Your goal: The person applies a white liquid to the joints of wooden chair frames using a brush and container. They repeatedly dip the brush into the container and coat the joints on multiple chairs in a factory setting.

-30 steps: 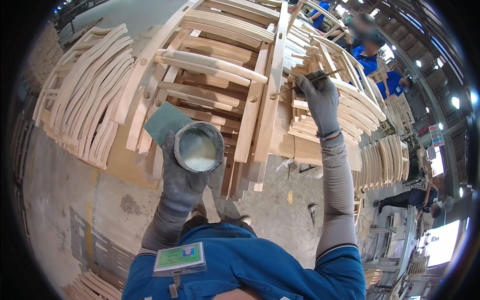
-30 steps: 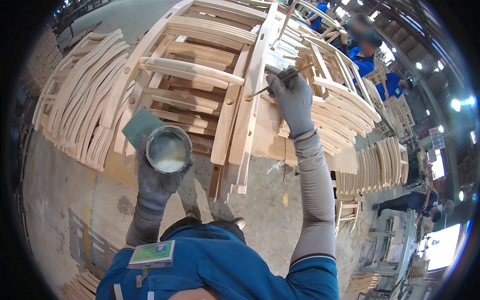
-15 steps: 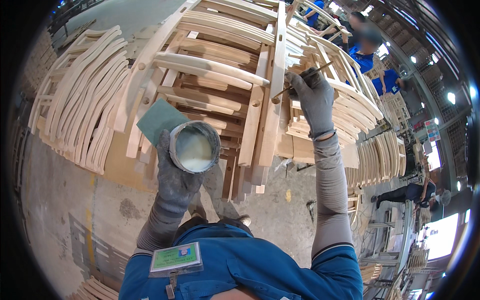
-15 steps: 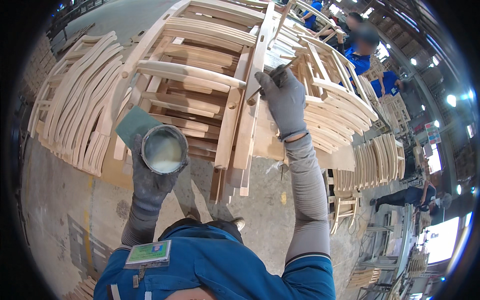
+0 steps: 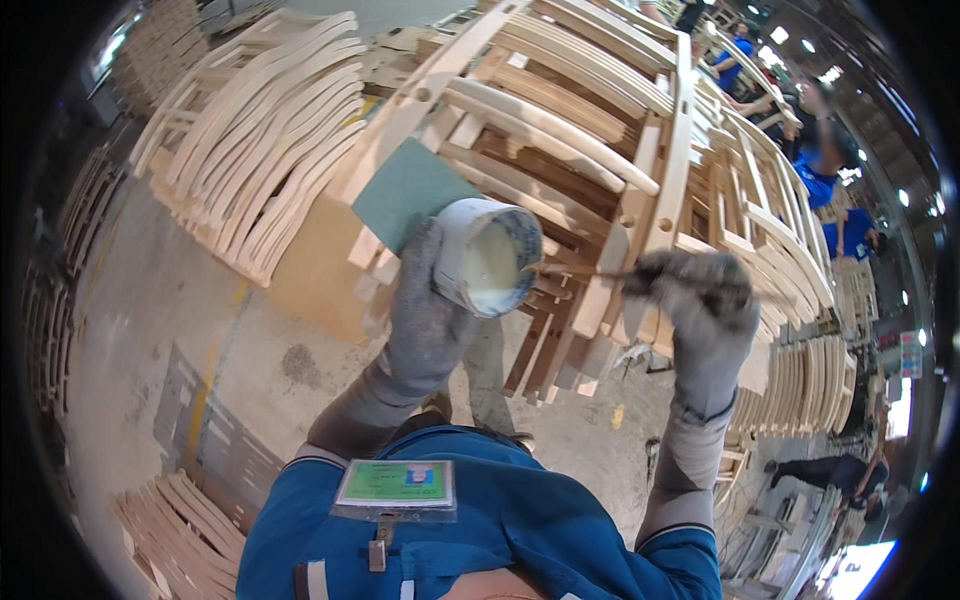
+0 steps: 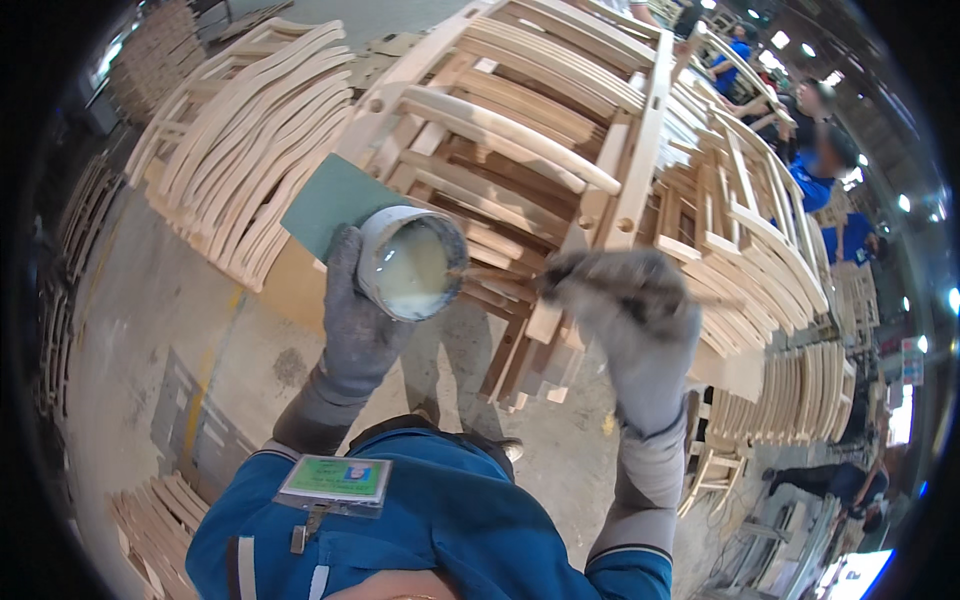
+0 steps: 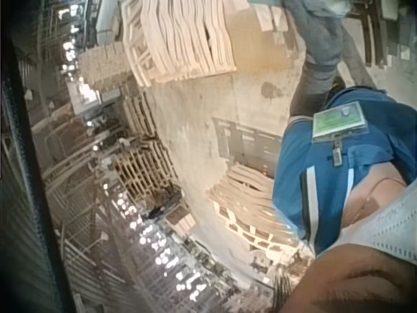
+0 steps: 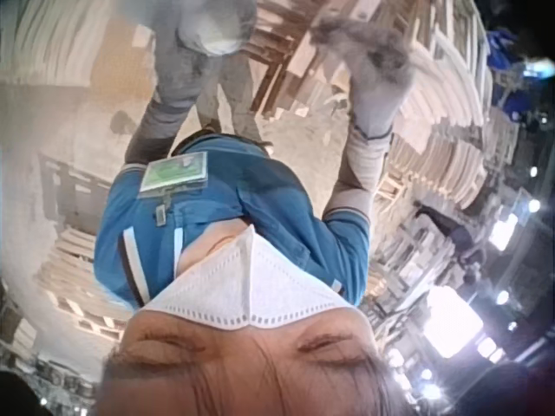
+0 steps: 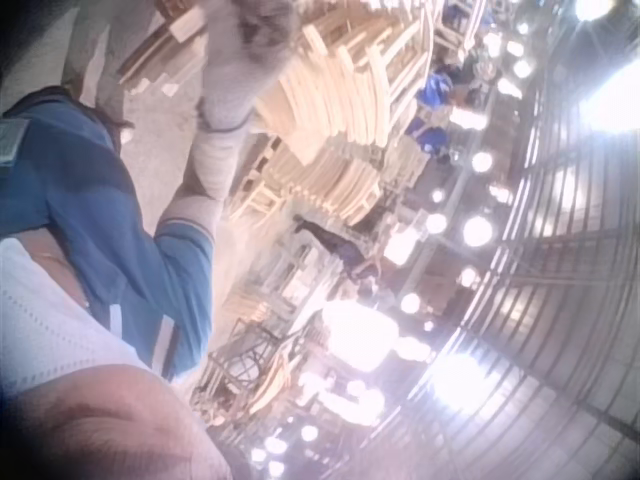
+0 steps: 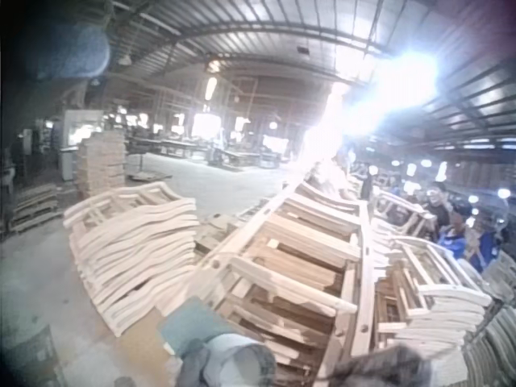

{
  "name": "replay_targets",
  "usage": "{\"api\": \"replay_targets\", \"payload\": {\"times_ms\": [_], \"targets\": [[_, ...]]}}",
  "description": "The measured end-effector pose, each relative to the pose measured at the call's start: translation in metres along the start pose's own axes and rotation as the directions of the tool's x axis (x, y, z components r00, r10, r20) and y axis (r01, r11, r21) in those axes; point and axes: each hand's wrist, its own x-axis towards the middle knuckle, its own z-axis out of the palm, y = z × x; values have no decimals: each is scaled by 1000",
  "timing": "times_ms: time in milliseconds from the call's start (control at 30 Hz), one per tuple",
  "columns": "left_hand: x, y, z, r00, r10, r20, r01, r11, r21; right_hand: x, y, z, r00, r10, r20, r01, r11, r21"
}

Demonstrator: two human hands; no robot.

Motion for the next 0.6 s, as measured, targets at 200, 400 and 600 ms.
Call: {"api": "replay_targets", "payload": {"times_ms": [200,400,600], "targets": [[-6,9,10,981,181,-75,-170,976,134,-35,23,37,942,-283,181,323,912,-253],[-20,20,-3,916,366,-164,-244,832,498,-58,21,41,865,-344,366,344,937,68],[-20,31,14,928,343,-144,-303,921,243,-54,24,54,947,-168,274,141,983,115]]}}
